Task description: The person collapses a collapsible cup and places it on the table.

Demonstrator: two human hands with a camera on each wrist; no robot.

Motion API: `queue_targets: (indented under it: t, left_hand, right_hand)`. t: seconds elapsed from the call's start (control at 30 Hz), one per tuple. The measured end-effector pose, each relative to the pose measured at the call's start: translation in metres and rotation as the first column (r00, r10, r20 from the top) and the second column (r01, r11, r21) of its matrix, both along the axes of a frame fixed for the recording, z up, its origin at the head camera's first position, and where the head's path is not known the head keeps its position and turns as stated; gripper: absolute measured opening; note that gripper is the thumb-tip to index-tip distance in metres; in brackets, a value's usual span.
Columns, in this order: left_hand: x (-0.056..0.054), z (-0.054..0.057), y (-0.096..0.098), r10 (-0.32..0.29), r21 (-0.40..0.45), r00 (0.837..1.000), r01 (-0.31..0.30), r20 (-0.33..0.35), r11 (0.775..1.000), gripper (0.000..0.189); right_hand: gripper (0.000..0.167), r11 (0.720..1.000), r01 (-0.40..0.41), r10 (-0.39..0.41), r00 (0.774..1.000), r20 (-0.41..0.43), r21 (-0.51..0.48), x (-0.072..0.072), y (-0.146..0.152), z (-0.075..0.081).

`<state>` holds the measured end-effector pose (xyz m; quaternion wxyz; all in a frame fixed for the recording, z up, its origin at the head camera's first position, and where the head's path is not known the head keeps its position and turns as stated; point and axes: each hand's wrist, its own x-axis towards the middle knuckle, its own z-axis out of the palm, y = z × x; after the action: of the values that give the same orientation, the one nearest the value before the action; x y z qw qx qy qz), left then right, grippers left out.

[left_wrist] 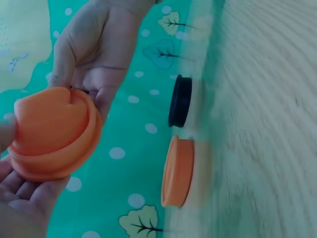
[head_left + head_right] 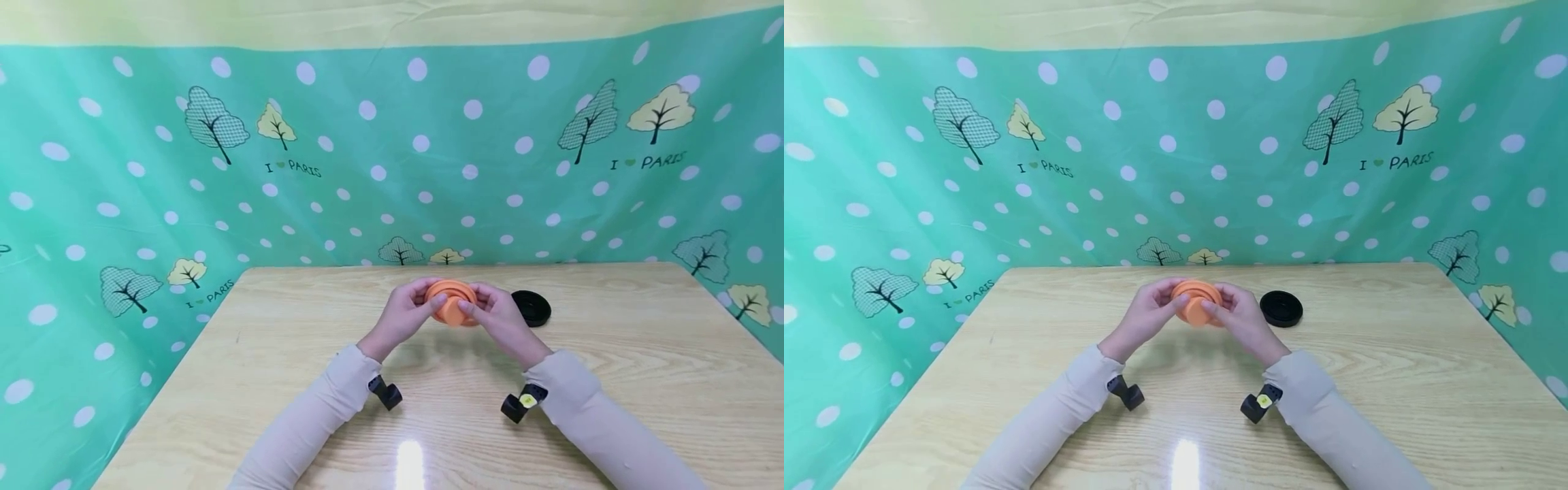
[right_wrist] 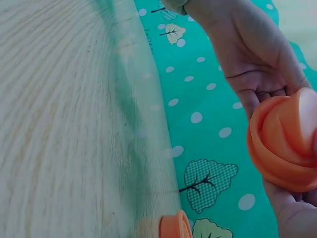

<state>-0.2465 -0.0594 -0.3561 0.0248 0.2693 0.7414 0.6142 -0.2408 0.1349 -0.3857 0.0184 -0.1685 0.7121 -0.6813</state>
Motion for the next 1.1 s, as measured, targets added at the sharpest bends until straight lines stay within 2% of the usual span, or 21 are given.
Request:
queue_targets:
  t: [0.13,0.2,0.3,0.57,0.77,0.83,0.93,1.1]
  left_hand:
    - [-0.011,-0.012,0.0,0.024,-0.009,1.0,-0.024,0.009,1.0,0.031]
    - [-0.017,-0.02,-0.001,0.011,-0.013,1.0,-0.011,0.028,1.0,0.032]
    - [-0.02,-0.024,-0.003,-0.015,-0.034,0.999,0.016,0.029,0.999,0.035]
    - [-0.018,-0.021,-0.003,-0.075,-0.163,0.994,0.061,-0.082,0.985,0.041]
    - [-0.016,-0.019,-0.001,-0.089,-0.237,0.991,0.064,-0.097,0.969,0.041]
    - [-0.016,-0.019,-0.001,-0.09,-0.24,0.993,0.069,-0.079,0.968,0.041]
    - [-0.016,-0.02,-0.003,-0.078,-0.2,0.997,0.071,-0.026,0.977,0.044]
    - [-0.016,-0.018,-0.007,-0.039,-0.093,0.996,0.047,0.081,0.995,0.045]
  right_hand:
    - [0.036,1.0,0.02,-0.019,1.0,0.013,-0.011,0.001,-0.002,0.001]
    - [0.036,1.0,0.019,-0.019,0.999,0.028,-0.002,0.001,-0.001,0.001]
    - [0.036,1.0,0.0,-0.002,0.999,0.05,0.025,0.001,0.0,0.001]
    - [0.034,0.988,-0.035,0.035,0.999,0.005,0.149,0.001,0.001,0.004]
    - [0.035,0.961,-0.034,0.045,0.998,-0.033,0.275,0.001,0.001,0.008]
    - [0.034,0.952,-0.033,0.05,0.998,-0.049,0.306,0.001,0.002,0.008]
    - [0.034,0.947,-0.022,0.045,0.997,-0.066,0.319,0.002,0.003,0.008]
    - [0.035,0.976,-0.006,0.014,0.999,-0.034,0.216,0.004,0.004,0.007]
